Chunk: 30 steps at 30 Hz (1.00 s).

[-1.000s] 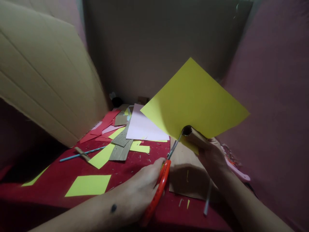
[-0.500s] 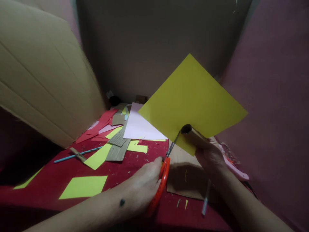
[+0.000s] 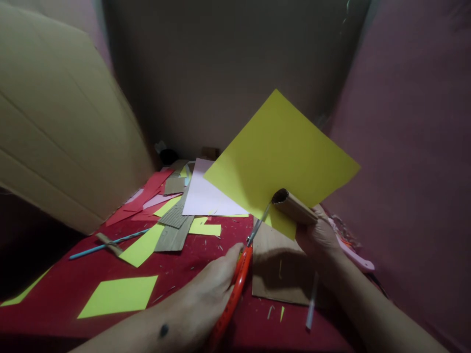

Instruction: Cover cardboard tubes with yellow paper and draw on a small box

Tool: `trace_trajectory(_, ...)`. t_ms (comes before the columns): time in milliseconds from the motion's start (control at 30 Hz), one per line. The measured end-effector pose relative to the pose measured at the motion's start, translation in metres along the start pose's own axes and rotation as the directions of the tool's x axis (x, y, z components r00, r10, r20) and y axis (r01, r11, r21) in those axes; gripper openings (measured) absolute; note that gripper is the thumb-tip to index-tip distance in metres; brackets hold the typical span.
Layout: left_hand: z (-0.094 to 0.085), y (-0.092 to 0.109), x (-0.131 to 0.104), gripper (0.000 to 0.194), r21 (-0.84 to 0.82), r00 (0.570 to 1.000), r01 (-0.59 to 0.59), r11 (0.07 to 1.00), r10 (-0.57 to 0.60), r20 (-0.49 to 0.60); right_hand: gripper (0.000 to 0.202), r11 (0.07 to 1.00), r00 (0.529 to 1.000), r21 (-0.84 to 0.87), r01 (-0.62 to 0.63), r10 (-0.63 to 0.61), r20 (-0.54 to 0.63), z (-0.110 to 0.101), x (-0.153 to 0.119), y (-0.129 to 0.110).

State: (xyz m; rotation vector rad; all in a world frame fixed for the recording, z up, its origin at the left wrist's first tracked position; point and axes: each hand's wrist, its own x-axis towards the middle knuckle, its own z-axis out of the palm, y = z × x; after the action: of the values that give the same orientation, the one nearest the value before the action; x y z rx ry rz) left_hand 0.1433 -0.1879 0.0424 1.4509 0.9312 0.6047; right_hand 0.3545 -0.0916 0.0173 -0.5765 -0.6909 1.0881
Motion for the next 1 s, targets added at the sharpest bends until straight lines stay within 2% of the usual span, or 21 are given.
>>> trace_trajectory(133, 0.002, -0.002, 0.003, 0.071, -0.023, 0.999, 0.003, 1.0, -0.004, -0.039, 0.03, 0.998, 0.998, -0.021, -0.059, 0.059, 0.001, 0.003, -0.003, -0.002)
trace_trajectory(367, -0.002, 0.011, -0.005, 0.061, -0.11, 1.0, -0.001, 0.994, 0.001, -0.001, 0.031, 0.996, 1.0, -0.093, -0.003, 0.003, -0.003, 0.009, -0.008, -0.003)
trace_trajectory(533, -0.001, 0.017, -0.007, 0.064, -0.117, 0.998, 0.033, 0.993, -0.028, 0.047, 0.034, 0.994, 0.999, -0.102, -0.039, 0.04, 0.008, 0.006, -0.007, -0.003)
trace_trajectory(733, 0.0, 0.008, -0.008, 0.068, -0.126, 0.999, 0.03, 0.992, -0.032, -0.014, 0.03, 0.993, 1.0, -0.114, -0.004, 0.003, -0.001, 0.003, -0.004, -0.002)
trace_trajectory(867, 0.005, 0.001, -0.004, 0.075, -0.186, 0.998, 0.064, 0.98, -0.059, 0.033, 0.025, 0.994, 1.0, -0.109, 0.026, -0.024, 0.016, 0.004, -0.005, -0.003)
trace_trajectory(1000, 0.001, -0.012, -0.002, 0.07, -0.177, 0.996, 0.091, 0.98, -0.086, 0.034, 0.026, 0.993, 0.998, -0.11, 0.04, -0.036, 0.043, 0.004, -0.006, -0.004)
